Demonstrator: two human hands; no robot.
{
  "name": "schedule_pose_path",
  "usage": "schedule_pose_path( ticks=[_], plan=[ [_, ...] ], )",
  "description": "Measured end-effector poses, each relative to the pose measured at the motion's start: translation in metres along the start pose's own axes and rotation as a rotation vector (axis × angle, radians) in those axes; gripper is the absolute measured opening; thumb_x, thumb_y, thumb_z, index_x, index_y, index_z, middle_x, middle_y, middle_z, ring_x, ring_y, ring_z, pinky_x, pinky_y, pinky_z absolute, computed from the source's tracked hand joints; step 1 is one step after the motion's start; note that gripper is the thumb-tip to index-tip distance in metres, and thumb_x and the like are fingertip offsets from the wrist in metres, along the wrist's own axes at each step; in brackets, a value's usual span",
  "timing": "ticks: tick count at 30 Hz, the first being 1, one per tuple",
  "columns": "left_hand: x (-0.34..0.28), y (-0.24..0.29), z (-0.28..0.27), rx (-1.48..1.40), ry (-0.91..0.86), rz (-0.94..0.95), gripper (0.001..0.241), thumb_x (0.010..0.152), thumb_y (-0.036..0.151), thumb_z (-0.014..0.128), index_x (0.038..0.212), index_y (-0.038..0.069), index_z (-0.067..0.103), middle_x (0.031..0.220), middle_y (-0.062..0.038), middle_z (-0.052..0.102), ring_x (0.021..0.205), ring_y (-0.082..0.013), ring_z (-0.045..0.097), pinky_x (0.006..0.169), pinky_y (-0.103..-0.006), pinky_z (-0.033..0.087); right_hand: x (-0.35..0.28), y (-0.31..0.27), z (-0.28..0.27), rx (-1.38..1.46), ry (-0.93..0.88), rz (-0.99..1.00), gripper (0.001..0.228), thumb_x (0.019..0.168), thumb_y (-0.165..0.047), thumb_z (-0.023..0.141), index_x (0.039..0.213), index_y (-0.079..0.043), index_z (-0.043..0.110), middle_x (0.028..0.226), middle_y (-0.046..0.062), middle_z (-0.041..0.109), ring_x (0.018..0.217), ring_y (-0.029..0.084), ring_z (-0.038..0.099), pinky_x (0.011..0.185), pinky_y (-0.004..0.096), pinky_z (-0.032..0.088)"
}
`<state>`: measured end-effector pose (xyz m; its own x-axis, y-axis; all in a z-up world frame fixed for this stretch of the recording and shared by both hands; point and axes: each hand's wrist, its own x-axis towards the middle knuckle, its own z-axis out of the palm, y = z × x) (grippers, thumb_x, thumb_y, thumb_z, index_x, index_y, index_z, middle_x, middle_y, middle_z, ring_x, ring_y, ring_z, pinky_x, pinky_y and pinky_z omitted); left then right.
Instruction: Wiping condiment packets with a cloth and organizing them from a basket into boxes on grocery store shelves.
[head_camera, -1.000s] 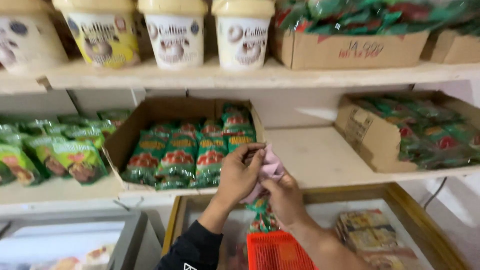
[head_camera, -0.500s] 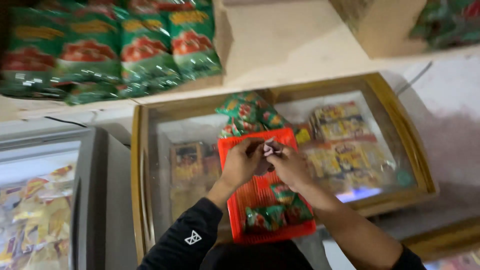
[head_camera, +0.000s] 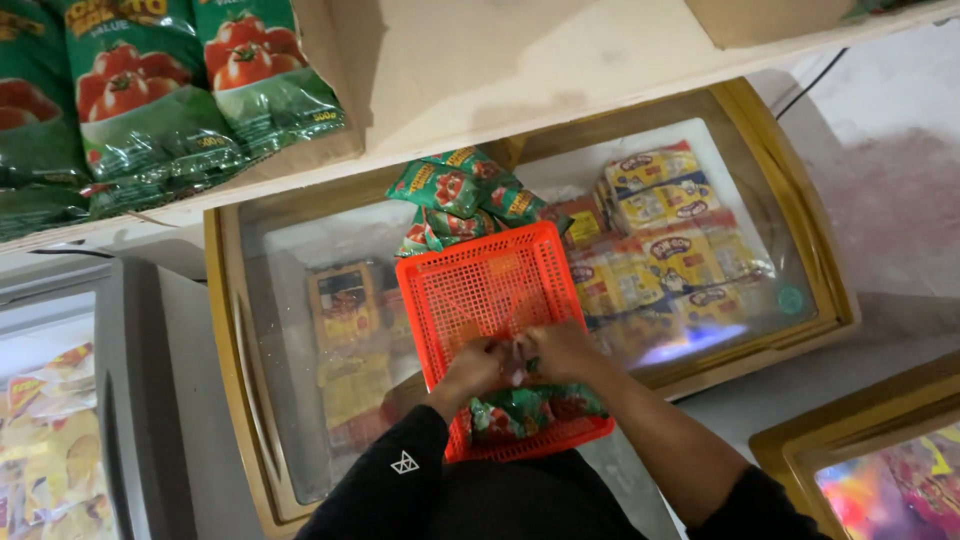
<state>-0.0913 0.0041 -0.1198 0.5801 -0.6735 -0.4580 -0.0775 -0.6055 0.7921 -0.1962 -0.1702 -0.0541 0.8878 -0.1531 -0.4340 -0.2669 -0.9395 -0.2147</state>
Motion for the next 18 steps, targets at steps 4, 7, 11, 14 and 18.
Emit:
schedule_pose_path(
  ticks=[4,7,11,14,18],
  plan=[
    [0.033,-0.046,-0.008,-0.8,-0.077,-0.085,0.06,0.098,0.049,0.053,0.127,0.001,0.074,0.123,-0.019,0.071,0.111,-0.0411,0.069,0.094,-0.0494,0.056,-0.016,0.003,-0.054,0.374,-0.068,-0.181,0.043,0.076,-0.037,0.085,0.105,-0.01,0.069,0.101,0.011,0.076,0.098,0.031,0.074,0.083,0.044,0.057],
    [-0.008,0.013,-0.045,-1.134,-0.47,-0.258,0.082,0.092,0.07,0.042,0.135,0.003,0.063,0.126,-0.012,0.073,0.112,-0.031,0.068,0.097,-0.0489,0.05,-0.033,-0.002,-0.094,0.714,-0.203,-0.111,0.044,0.079,-0.022,0.081,0.121,-0.016,0.069,0.107,0.004,0.076,0.102,0.022,0.074,0.086,0.038,0.059],
    [-0.027,0.037,-0.051,-1.669,-0.646,-0.161,0.087,0.09,0.073,0.049,0.14,0.002,0.058,0.125,-0.018,0.072,0.109,-0.0316,0.069,0.103,-0.0479,0.051,-0.01,-0.009,-0.091,1.281,0.03,-0.23,0.043,0.085,-0.02,0.078,0.125,-0.008,0.07,0.115,0.006,0.075,0.104,0.017,0.07,0.089,0.037,0.058],
    [0.0,0.009,-0.041,-1.982,-0.924,0.191,0.084,0.101,0.071,0.046,0.146,0.0,0.056,0.123,-0.021,0.069,0.108,-0.0354,0.066,0.103,-0.0485,0.051,0.01,-0.02,-0.079,1.119,0.404,-0.184,0.044,0.085,-0.017,0.081,0.125,-0.007,0.066,0.115,0.009,0.075,0.104,0.017,0.071,0.091,0.036,0.056],
    [-0.041,0.07,-0.07,-1.769,-0.539,-0.114,0.073,0.079,0.054,0.049,0.13,0.005,0.064,0.118,-0.019,0.073,0.107,-0.0358,0.067,0.096,-0.0476,0.055,0.002,-0.056,-0.09,0.806,0.772,0.255,0.032,0.095,-0.021,0.078,0.116,-0.003,0.063,0.096,0.02,0.075,0.082,0.028,0.073,0.077,0.043,0.059]
  ],
)
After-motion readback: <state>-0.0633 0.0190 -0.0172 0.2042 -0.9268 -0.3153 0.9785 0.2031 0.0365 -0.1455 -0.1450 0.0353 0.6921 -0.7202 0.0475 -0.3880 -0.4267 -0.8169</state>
